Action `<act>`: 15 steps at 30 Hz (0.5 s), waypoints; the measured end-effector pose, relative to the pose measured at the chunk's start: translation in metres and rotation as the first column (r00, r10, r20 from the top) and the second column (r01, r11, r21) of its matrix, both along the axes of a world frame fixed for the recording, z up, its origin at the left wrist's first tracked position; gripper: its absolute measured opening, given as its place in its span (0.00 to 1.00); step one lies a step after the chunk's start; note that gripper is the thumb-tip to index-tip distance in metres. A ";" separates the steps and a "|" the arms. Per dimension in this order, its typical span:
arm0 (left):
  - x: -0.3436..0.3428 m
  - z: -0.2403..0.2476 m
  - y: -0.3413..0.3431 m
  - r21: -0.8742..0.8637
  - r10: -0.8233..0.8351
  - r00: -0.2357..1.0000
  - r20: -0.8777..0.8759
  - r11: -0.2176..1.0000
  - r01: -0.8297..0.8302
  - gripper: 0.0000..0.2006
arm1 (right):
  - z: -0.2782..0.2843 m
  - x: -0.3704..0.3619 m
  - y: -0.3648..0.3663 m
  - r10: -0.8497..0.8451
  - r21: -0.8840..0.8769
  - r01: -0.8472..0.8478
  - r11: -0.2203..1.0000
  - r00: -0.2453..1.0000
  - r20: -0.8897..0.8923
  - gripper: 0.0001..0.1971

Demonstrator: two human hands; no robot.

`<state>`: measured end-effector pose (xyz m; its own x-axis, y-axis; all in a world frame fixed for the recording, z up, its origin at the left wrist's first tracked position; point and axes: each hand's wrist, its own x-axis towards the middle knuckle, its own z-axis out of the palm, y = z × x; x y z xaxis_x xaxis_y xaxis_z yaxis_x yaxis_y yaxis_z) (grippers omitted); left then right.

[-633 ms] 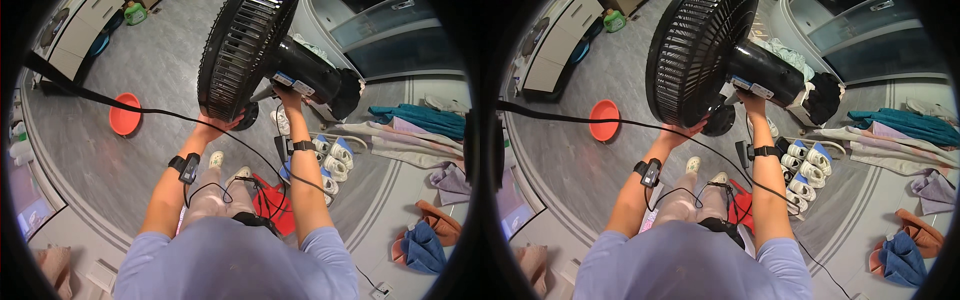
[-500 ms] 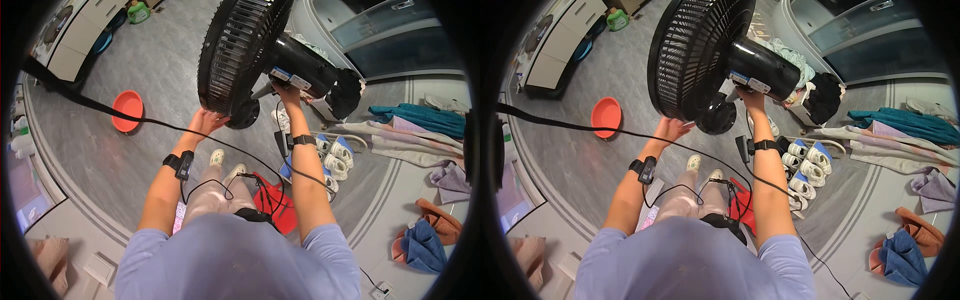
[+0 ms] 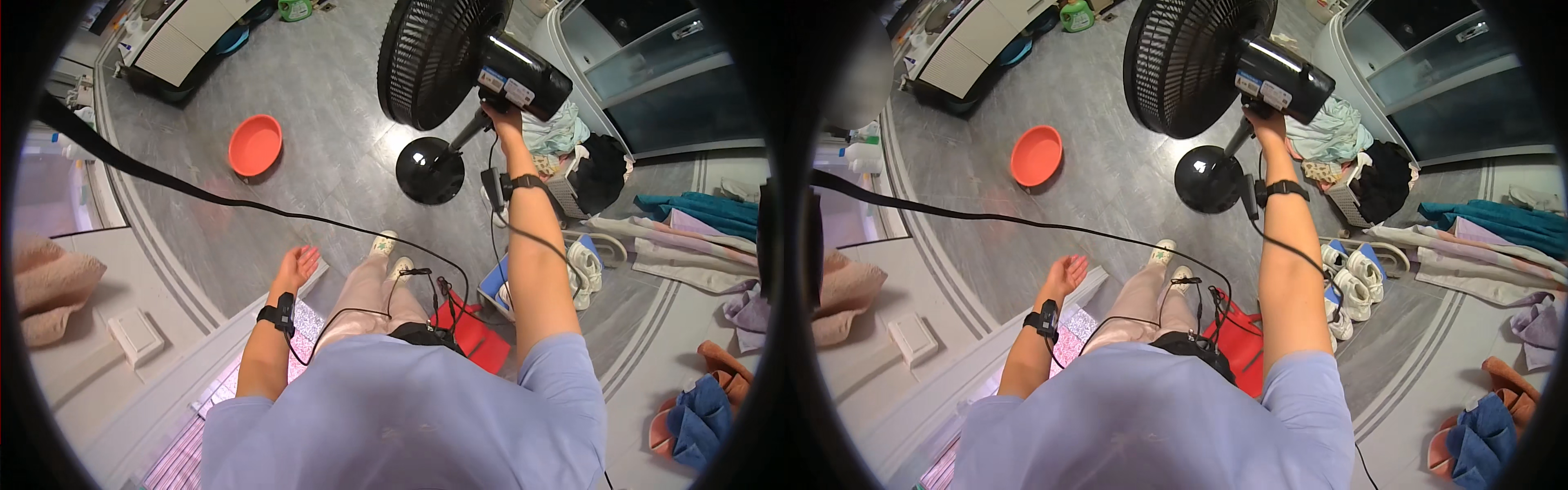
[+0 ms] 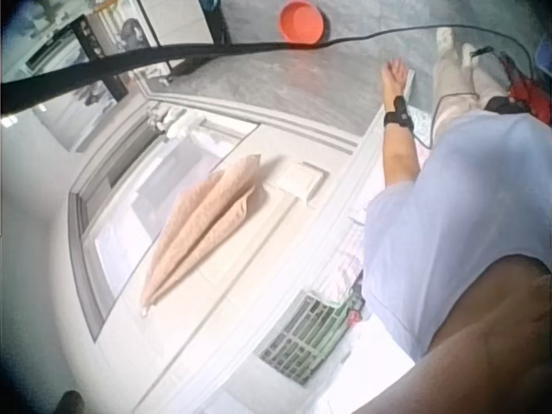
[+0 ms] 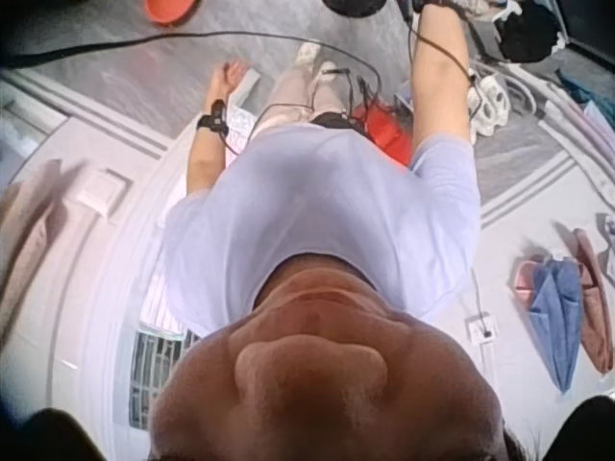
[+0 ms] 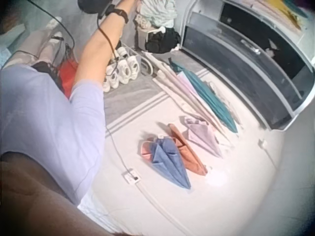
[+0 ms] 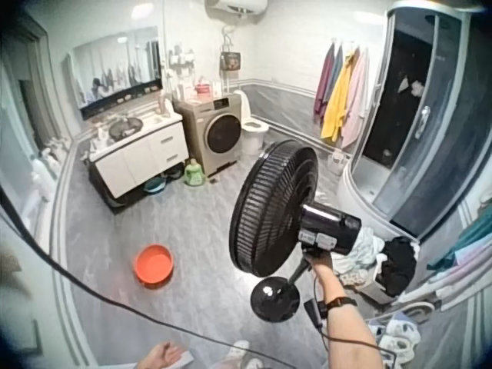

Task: Wash a small amount of clothing by hand in a sink.

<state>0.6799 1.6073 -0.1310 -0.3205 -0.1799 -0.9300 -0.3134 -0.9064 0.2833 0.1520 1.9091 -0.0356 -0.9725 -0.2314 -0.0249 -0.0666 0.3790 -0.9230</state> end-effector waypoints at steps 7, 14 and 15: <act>0.023 0.013 0.009 -0.032 -0.060 0.997 0.055 0.998 0.061 0.15 | 0.020 0.067 0.062 -0.117 -0.130 0.151 0.980 0.964 0.238 0.49; -0.032 -0.019 0.019 0.025 -0.424 0.902 0.083 0.906 0.424 0.13 | 0.045 0.297 0.246 -0.265 -0.390 0.475 0.789 0.836 0.481 0.22; -0.039 -0.022 0.023 0.011 -0.480 0.872 0.097 0.876 0.482 0.13 | 0.046 0.339 0.269 -0.257 -0.430 0.510 0.746 0.814 0.521 0.21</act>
